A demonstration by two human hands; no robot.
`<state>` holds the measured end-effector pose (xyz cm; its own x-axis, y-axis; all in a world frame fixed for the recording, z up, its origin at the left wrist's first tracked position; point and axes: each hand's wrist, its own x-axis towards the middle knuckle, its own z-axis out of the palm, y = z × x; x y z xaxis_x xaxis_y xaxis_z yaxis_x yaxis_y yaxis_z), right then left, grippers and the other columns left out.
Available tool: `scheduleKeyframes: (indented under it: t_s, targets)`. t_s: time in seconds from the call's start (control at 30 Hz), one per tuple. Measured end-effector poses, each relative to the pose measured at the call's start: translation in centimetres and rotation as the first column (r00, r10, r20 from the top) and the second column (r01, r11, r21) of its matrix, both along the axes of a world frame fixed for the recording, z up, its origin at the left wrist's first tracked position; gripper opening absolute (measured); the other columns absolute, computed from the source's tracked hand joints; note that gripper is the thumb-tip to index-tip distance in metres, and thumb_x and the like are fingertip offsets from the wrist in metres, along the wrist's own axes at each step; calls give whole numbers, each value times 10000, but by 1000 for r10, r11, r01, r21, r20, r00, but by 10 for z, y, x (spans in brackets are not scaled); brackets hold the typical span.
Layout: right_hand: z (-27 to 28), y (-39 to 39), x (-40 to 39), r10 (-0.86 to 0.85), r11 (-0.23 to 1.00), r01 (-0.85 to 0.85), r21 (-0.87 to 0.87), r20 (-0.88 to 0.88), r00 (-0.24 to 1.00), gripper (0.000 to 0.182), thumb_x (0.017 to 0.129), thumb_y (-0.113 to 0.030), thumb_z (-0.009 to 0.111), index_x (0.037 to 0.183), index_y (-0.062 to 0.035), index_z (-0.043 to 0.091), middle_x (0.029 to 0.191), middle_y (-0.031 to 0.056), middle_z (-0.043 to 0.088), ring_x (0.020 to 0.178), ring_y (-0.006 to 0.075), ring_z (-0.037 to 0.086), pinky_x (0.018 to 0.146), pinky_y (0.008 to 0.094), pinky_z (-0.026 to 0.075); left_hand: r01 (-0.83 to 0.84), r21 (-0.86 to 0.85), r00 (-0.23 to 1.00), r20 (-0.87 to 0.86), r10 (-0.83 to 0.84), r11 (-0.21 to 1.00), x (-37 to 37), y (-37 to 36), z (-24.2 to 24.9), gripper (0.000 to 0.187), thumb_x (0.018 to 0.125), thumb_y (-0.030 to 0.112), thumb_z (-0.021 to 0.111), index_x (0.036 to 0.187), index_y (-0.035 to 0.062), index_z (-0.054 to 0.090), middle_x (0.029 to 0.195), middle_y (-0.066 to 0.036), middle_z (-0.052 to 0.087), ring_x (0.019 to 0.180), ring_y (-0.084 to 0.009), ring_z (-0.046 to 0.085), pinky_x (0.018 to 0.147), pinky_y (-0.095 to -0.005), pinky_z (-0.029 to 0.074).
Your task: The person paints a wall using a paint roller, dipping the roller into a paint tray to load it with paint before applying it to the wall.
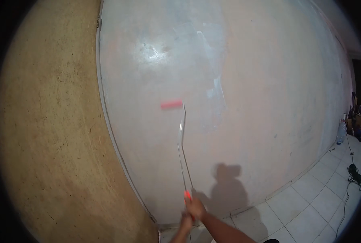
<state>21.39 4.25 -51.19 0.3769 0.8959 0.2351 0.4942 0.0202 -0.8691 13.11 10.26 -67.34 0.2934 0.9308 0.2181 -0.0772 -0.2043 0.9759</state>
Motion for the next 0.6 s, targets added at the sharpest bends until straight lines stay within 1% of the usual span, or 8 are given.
scheduleKeyframes:
  t_s: [0.07,0.2,0.27,0.33,0.43,0.5,0.57,0.6]
  targets:
    - [-35,-31,3,62,990,-63,-127,-16,998,613,890,-510,388,1066,56,544,932,330,582,951,447,567,827,455,434,89,-63,994,69,-84,994,10,-44,22,481,974,302,252,1308,-28,356,1202,-229,497,1103,-323,507,904,-390,423]
    - [29,-16,7,-12,995,18,-101,55,998,709,883,-588,315,989,65,569,960,302,590,977,418,566,844,457,430,86,-26,980,-179,-89,996,9,-31,34,417,952,239,293,1247,-34,404,1152,-238,514,1052,-321,517,880,-400,424]
    - [105,50,13,-96,974,83,211,56,994,713,876,-585,366,982,97,545,945,328,583,976,434,564,839,460,432,66,119,906,-423,-10,991,8,12,172,438,960,322,289,1094,-35,503,959,-202,579,894,-296,559,785,-410,440]
    - [220,57,12,28,991,-32,129,27,999,736,865,-602,392,1008,108,525,961,327,583,973,452,555,855,457,432,60,35,998,-3,-59,998,9,12,299,573,941,534,256,1072,37,509,953,-75,556,878,-172,505,743,-362,424]
    - [229,79,10,23,988,-32,153,64,998,724,867,-593,397,1010,106,522,964,327,582,968,458,551,843,462,436,91,11,996,4,-91,996,7,18,321,565,939,542,258,1051,43,498,951,-76,553,860,-185,504,761,-370,420]
    - [152,70,3,-3,987,-5,161,48,999,717,873,-582,389,1015,109,518,958,329,582,972,453,552,834,471,438,-27,-76,994,101,34,997,5,20,219,449,959,426,333,1027,19,511,909,-64,544,795,-162,522,674,-324,447]
    - [52,19,-8,45,995,-56,81,136,990,678,900,-568,293,1087,29,553,1003,315,579,971,444,556,842,480,437,52,-10,968,-246,-53,999,-6,44,28,426,954,409,339,1012,31,528,950,-74,552,816,-168,535,705,-347,458]
    - [-15,10,-10,44,993,-26,-117,153,987,678,903,-560,284,1012,37,588,952,323,584,963,437,563,841,482,430,187,-195,961,240,-138,963,-6,19,-38,456,959,449,273,1097,82,507,957,-53,561,830,-145,521,683,-311,450]
